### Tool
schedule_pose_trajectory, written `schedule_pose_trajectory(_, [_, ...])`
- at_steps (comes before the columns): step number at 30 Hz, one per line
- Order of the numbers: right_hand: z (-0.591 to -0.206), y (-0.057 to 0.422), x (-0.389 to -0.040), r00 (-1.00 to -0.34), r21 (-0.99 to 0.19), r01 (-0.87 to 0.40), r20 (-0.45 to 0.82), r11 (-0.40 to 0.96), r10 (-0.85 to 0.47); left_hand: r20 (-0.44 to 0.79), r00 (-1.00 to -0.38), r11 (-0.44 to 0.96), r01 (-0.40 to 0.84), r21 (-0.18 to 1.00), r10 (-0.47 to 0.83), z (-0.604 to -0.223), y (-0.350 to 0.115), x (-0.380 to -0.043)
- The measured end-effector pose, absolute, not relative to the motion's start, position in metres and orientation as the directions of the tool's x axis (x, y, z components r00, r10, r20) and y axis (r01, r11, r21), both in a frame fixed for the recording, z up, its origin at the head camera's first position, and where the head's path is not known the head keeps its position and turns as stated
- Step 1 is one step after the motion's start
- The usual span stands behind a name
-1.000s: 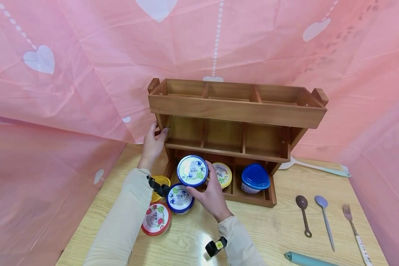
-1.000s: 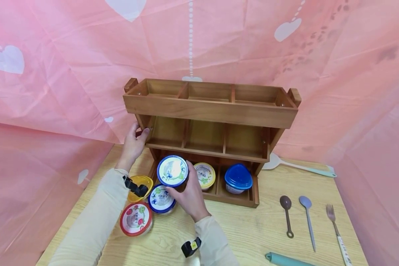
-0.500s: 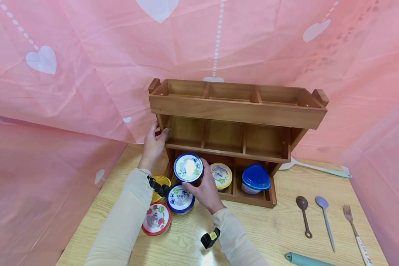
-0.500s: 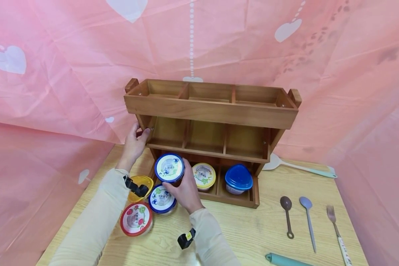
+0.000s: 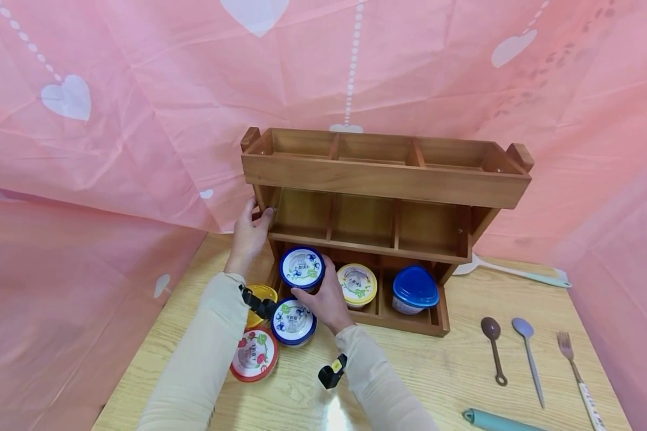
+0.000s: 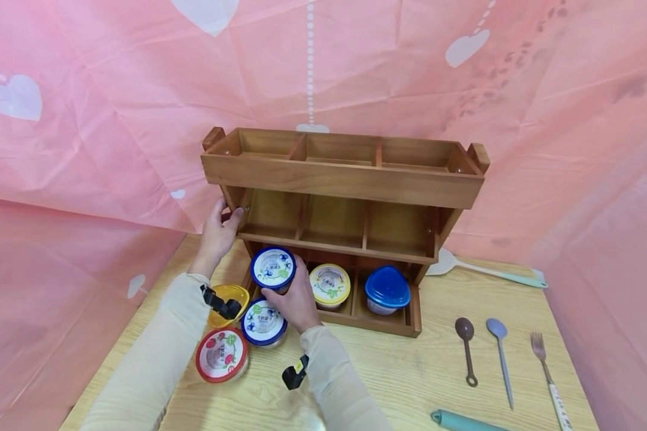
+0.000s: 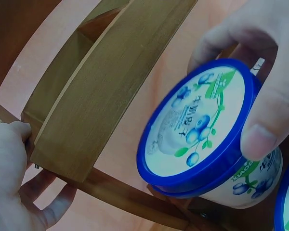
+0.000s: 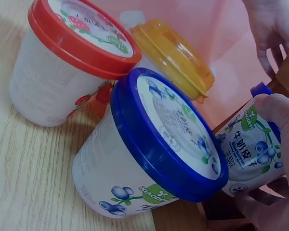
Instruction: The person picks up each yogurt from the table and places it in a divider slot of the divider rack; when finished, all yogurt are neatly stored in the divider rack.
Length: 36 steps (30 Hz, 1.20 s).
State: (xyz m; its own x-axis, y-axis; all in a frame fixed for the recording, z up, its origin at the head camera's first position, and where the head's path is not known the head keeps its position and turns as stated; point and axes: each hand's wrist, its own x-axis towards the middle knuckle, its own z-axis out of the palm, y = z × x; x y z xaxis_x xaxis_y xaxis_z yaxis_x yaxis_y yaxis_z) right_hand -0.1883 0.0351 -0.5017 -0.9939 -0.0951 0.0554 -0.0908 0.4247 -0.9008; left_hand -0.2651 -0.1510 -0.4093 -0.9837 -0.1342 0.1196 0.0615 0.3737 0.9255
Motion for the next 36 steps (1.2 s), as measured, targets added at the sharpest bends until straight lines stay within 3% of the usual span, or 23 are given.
schedule_pose_trajectory(36, [-0.518,0.016,-0.208,-0.995,-0.815,0.044,-0.089,0.578,-0.051,0.122,-0.984,0.358,0.068,0.931,-0.13,-0.41,-0.152,-0.266])
